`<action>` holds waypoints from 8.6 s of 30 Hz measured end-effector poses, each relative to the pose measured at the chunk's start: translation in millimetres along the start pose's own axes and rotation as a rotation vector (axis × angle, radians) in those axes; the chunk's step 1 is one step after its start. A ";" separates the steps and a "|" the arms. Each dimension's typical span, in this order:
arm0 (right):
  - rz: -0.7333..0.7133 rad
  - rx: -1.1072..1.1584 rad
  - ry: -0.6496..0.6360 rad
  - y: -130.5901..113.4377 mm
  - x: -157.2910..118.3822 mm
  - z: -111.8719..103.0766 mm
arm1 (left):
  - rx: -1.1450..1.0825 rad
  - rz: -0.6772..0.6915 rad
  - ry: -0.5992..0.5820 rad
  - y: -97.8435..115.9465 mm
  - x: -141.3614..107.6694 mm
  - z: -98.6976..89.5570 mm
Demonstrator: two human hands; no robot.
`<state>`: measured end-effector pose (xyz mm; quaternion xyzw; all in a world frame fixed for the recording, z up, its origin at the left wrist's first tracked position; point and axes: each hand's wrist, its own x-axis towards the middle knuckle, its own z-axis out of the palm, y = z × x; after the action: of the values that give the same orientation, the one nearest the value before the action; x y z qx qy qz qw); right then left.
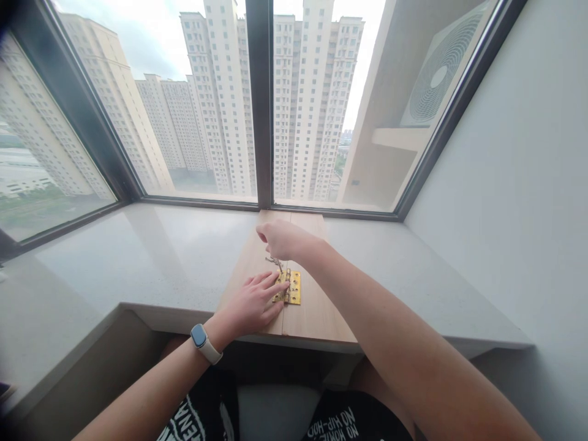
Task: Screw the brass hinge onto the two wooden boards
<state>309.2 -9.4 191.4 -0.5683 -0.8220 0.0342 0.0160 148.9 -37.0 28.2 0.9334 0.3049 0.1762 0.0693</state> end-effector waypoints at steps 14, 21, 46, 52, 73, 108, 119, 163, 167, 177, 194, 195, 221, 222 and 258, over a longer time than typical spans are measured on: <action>-0.034 -0.186 0.087 -2.8 2.6 10.4 | -0.005 0.001 0.000 1.5 2.7 -0.5; -0.036 -0.049 0.083 -2.5 3.2 12.4 | -0.007 0.002 -0.003 1.5 2.3 -1.3; -0.035 -0.020 0.071 7.2 2.4 16.2 | 0.009 0.002 -0.007 0.9 2.5 -0.4; -0.012 -0.018 0.038 11.3 0.9 14.3 | 0.009 -0.001 -0.011 0.6 1.2 -0.7; 0.027 0.013 -0.001 7.3 -2.5 8.0 | -0.003 0.003 -0.003 -1.2 1.4 0.1; 0.116 -0.273 0.097 -6.6 -7.7 4.1 | -0.006 -0.004 -0.015 -0.8 2.7 -0.4; 0.001 -0.100 0.046 6.1 -5.6 9.0 | -0.003 -0.003 -0.019 -1.3 0.8 -2.2; -0.033 -0.042 0.018 7.8 -8.4 12.3 | -0.022 -0.008 -0.022 -2.7 1.8 -0.4; -0.036 -0.045 0.034 13.7 -5.4 13.8 | -0.018 -0.006 -0.019 -1.8 1.4 -1.0; 0.064 -0.245 0.093 3.0 -7.9 12.0 | -0.016 -0.010 -0.024 -1.2 2.7 -0.5; 0.007 -0.157 -0.006 7.3 -7.5 6.2 | 0.002 -0.002 -0.020 -3.1 1.6 1.6; 0.009 -0.160 0.002 8.1 -7.1 6.3 | 0.002 -0.003 -0.022 -3.0 1.6 1.8; -0.021 -0.159 -0.010 -8.6 -6.7 4.6 | -0.017 -0.005 -0.010 -1.0 3.0 0.0; -0.037 -0.174 0.005 -9.0 -6.5 4.7 | -0.016 -0.007 -0.010 -1.1 3.1 0.0; -0.042 -0.262 0.011 -3.0 -4.4 3.9 | -0.018 -0.001 -0.003 -1.2 1.6 -1.4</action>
<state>307.7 -14.8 187.7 -0.5483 -0.8311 -0.0769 -0.0532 148.9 -35.1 29.7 0.9329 0.3036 0.1774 0.0783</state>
